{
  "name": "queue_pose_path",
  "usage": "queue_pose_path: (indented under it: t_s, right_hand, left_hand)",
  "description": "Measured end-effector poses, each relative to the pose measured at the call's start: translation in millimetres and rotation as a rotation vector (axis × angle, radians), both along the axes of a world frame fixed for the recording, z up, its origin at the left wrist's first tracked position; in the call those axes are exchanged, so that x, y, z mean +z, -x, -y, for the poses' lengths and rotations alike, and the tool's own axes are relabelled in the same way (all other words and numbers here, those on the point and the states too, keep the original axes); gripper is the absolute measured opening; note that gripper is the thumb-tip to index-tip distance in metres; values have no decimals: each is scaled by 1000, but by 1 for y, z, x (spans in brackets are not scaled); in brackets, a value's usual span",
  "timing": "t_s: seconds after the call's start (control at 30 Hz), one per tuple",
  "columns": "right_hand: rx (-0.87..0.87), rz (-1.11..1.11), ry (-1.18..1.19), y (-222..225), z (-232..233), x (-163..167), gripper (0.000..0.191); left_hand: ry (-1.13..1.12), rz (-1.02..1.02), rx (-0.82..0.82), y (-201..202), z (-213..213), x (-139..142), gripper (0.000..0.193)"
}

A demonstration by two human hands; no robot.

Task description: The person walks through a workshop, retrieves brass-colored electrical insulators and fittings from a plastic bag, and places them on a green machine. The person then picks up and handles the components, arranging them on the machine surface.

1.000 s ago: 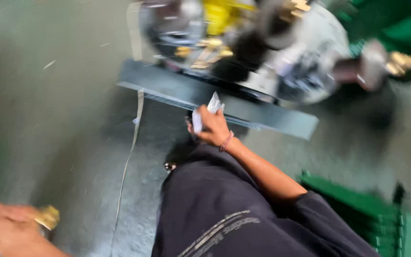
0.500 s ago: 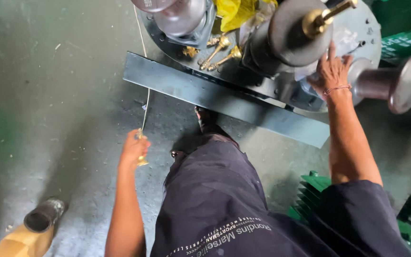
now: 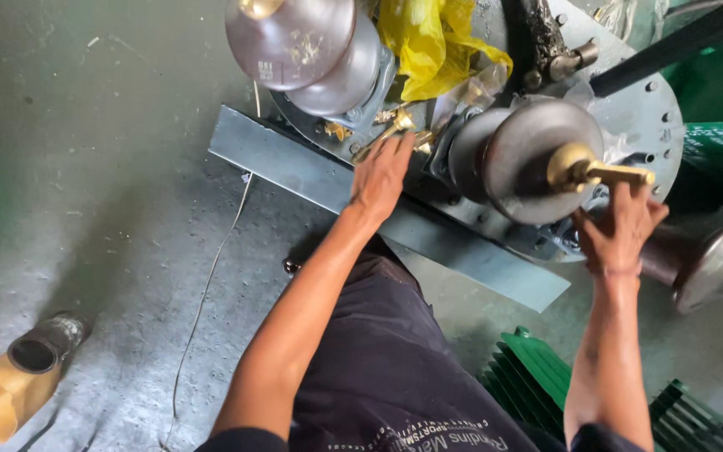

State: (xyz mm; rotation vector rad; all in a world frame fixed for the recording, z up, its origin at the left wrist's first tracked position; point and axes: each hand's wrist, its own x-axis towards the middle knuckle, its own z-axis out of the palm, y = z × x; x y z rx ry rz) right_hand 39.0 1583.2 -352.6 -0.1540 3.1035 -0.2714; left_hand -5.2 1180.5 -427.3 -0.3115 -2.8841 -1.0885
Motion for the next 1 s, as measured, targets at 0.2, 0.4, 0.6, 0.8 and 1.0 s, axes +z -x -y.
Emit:
queue_pose_path:
  t_s: [0.2,0.4,0.6,0.8,1.0]
  right_hand:
    - [-136,-49,142,-23,26,7,60]
    - [-168,-182,314,-29,50,-2,45]
    - [-340,-256,790,-18,76,-7,22]
    - [-448,-337,928,36,72,1,18]
    - [-415,-290,1089,75,74,7,21]
  left_hand:
    - [223,-162,-75,28,-11,-26,34]
    - [115,-105,-52,26,-10,-40,35]
    - [235,-16,34,30,-23,-37,42]
    - [196,34,-97,83,-45,-36,42]
    - [647,22,-275,172,-69,-58,34]
